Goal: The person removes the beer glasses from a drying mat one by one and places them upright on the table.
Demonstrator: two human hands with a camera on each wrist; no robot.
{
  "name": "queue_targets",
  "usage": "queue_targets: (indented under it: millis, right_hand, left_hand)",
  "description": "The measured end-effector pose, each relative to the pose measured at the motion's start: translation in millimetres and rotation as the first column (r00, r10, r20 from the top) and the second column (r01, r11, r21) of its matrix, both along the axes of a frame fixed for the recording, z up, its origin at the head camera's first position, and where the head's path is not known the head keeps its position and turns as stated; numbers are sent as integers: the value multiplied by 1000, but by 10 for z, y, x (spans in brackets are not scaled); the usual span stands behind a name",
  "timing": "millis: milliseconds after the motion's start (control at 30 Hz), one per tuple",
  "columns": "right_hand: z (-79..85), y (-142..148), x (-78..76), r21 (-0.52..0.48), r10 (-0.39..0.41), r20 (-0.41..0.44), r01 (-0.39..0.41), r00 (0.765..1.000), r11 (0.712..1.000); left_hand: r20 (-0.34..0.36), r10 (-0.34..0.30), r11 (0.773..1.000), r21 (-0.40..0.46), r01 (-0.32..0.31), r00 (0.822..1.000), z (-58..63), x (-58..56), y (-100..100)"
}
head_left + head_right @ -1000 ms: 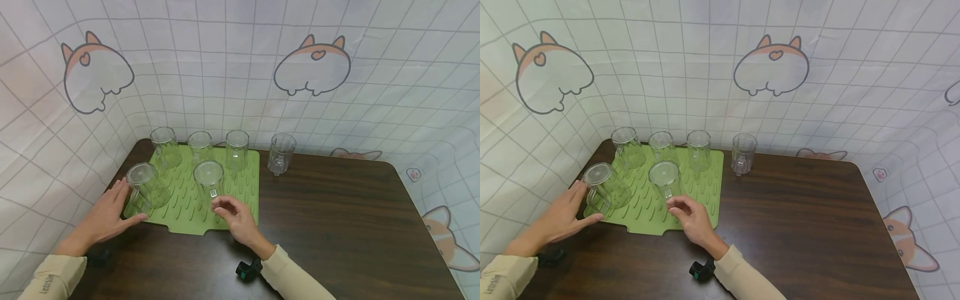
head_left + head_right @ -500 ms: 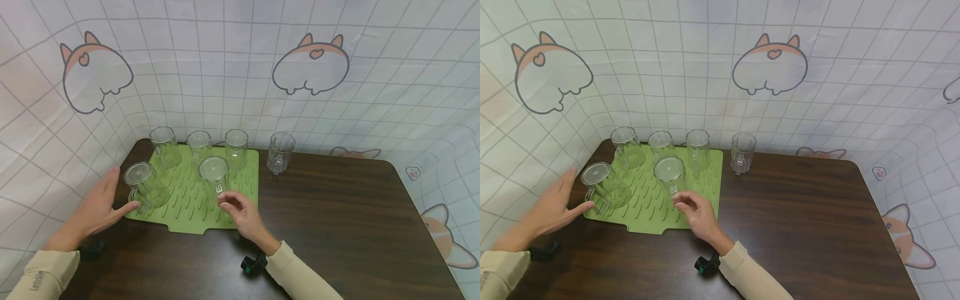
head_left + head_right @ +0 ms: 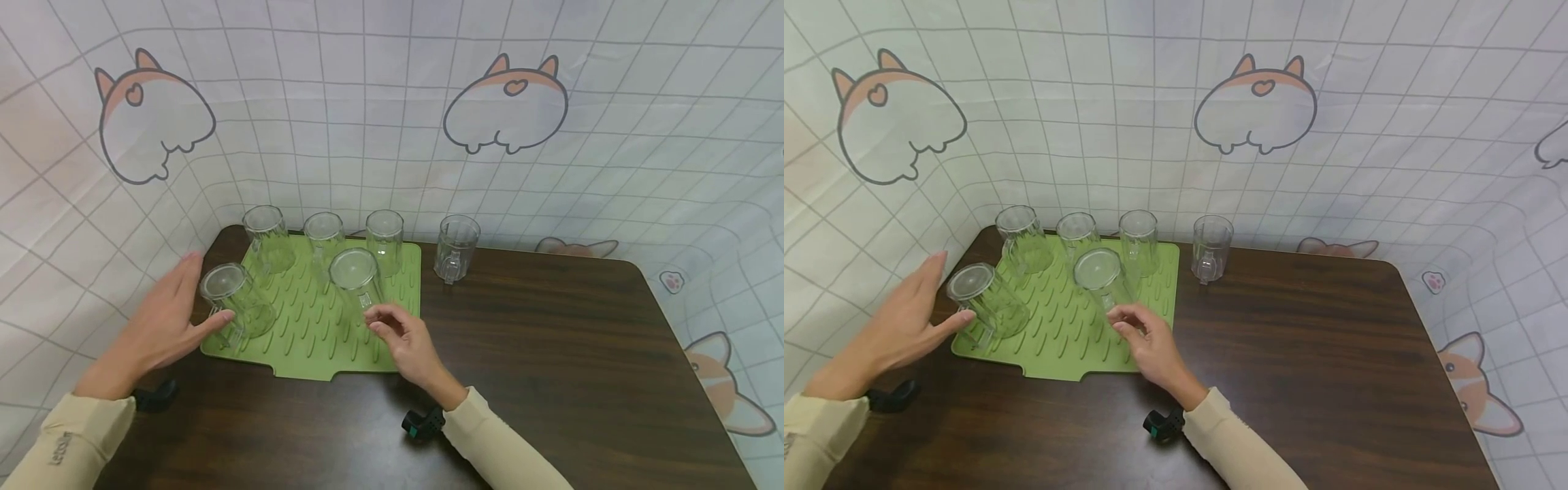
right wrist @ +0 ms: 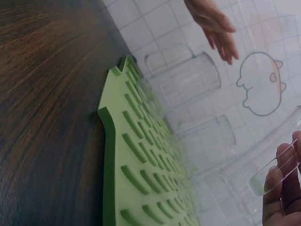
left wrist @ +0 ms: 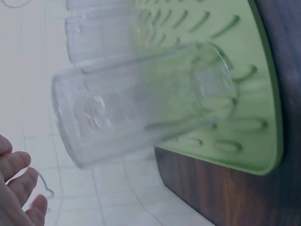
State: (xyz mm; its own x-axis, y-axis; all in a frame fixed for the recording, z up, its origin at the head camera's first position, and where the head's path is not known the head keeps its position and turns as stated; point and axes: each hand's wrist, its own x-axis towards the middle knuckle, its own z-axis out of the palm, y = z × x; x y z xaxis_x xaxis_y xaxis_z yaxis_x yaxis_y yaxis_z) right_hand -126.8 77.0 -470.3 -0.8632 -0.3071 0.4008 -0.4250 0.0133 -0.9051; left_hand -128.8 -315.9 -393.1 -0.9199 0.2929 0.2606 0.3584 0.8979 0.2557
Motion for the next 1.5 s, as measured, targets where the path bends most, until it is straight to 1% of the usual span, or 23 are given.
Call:
queue_targets:
  millis: [167, 367, 600, 700, 967, 1133, 1267, 1367, 1500]
  right_hand:
    - [15, 51, -15, 25, -19, -24, 20, 1000, 999]
    - [55, 106, -27, 47, -37, -51, 40, 998, 998]
    - [111, 184, -40, 105, -54, -66, 60, 996, 993]
    - [127, 220, -52, 147, -62, -86, 74, 994, 986]
    - [139, 291, -81, 247, -74, -223, 129, 972, 960]
    - [153, 325, -83, 297, -58, -303, 152, 951, 943]
    - [164, 341, -75, 344, -37, -387, 182, 921, 921]
    - [161, 350, -69, 375, -19, -460, 214, 888, 902]
    - [150, 358, -67, 392, 7, -538, 243, 843, 887]
  left_hand:
    - [12, -23, 999, -26, 24, 1000, 93, -15, 149]
    - [8, -59, 998, 5, 59, 998, 127, -38, 330]
    - [-58, -140, 989, 39, 143, 988, 87, -59, 500]
    - [-74, -158, 986, 39, 161, 985, 54, -77, 558]
    - [-40, -170, 982, 71, 173, 985, -52, -121, 730]
    - [-24, -180, 978, 104, 181, 983, -114, -144, 821]
    - [-10, -185, 973, 137, 185, 983, -166, -163, 907]
    - [5, -182, 970, 162, 178, 983, -204, -173, 981]
    - [23, -175, 967, 192, 167, 984, -250, -175, 1073]
